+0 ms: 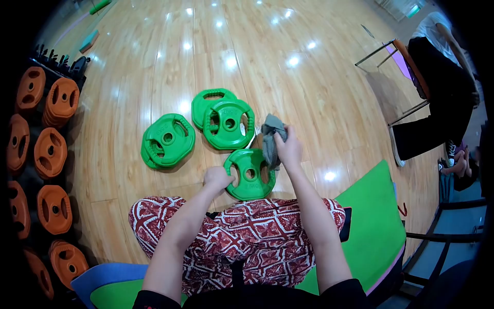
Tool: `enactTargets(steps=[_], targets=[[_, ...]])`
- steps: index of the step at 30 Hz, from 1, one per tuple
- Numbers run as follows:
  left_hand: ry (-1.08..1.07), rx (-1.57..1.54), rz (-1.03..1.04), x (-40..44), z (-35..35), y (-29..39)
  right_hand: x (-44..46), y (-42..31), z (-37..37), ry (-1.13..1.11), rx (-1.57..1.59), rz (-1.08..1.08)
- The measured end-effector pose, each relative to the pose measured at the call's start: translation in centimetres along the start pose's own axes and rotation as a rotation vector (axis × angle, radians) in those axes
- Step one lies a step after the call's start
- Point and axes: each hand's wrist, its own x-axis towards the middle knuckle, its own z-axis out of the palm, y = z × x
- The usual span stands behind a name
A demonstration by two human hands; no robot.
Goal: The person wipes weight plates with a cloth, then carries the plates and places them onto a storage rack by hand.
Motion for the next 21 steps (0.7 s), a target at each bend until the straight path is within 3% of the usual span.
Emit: enactTargets(steps=[6,17,19,21], targets=[[0.061,-0.089,-0.008,-2.1,-3.7,2.4,1.7,0.1,-2.4,0.178,0.339,0.076],[0.266,-0.544,0.049,-1.6,-6.9,3.1,1.7,-0.6,-3.0,0.179,0.408,0.070],[0.627,-0.482,0.225,-1.9,-7.5,3.6,1.5,-0.7,-3.0,0.158,0.430,0.101],[0.566,-0.495,0.194,-2.6,-8.3,3.5,1.7,-0.8,-3.1,0.224,0.491,0.063]])
